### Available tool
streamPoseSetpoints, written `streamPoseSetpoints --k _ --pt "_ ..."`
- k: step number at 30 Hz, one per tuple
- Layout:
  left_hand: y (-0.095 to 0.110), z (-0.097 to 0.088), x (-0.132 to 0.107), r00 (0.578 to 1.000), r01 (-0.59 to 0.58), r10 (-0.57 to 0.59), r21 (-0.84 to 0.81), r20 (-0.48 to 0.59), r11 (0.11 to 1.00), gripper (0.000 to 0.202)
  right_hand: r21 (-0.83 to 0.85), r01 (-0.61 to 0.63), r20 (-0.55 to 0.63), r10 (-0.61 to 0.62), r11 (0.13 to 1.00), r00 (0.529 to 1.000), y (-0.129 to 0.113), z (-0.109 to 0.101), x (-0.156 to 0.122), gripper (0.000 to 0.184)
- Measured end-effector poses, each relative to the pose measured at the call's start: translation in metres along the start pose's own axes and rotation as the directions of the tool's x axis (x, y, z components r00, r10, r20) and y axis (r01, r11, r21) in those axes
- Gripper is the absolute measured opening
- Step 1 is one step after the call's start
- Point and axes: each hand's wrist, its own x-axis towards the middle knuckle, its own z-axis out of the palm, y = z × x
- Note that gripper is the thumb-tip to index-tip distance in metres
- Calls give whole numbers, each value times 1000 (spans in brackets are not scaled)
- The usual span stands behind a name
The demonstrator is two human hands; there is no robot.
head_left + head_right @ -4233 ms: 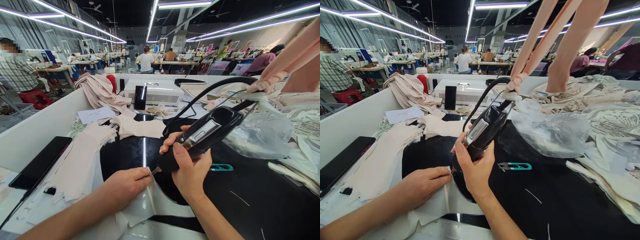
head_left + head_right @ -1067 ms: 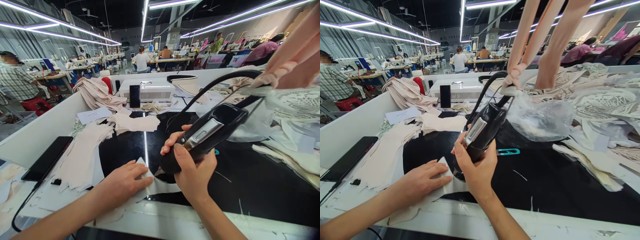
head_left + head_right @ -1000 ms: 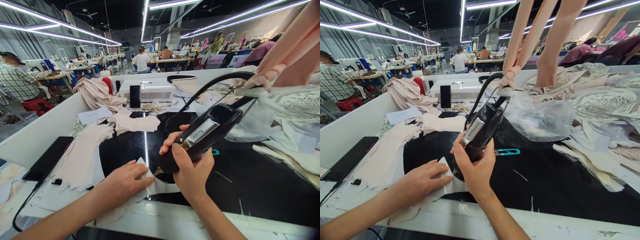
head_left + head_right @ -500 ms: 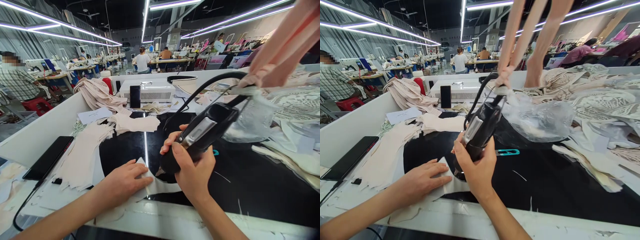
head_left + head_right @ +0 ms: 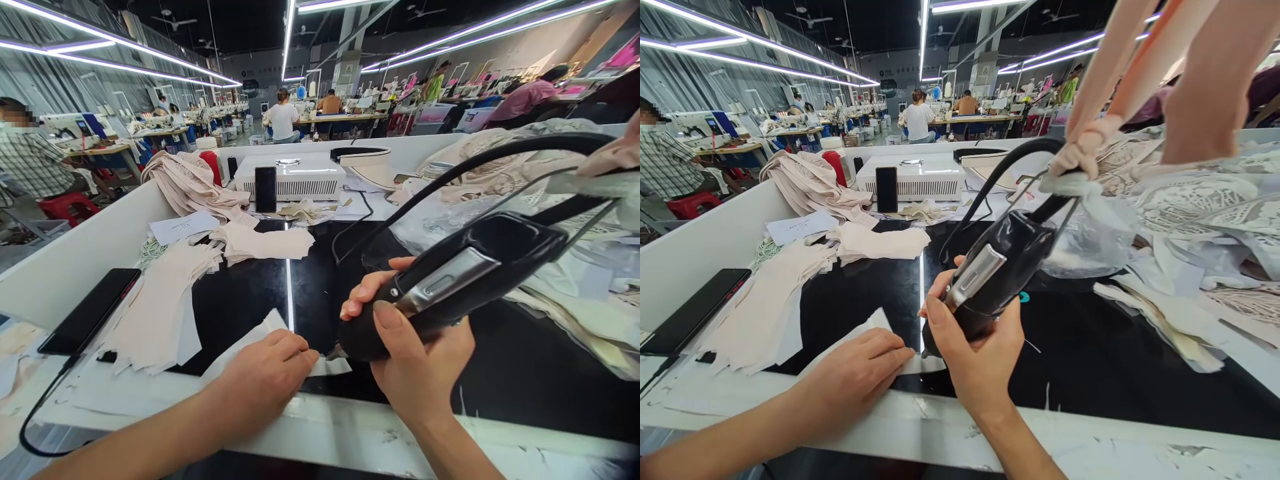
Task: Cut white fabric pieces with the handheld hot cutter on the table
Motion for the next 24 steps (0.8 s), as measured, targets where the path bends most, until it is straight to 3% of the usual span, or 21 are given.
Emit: streamPoseSetpoints --k 16,24 --pt "-2 6 -9 998 23 -24 -28 -56 999 25 26 13 77 -15 1000 997 3 5 -1 37" --pt "-3 8 -12 997 -18 21 43 -69 999 27 5 25 69 -25 1000 997 4 3 0 38"
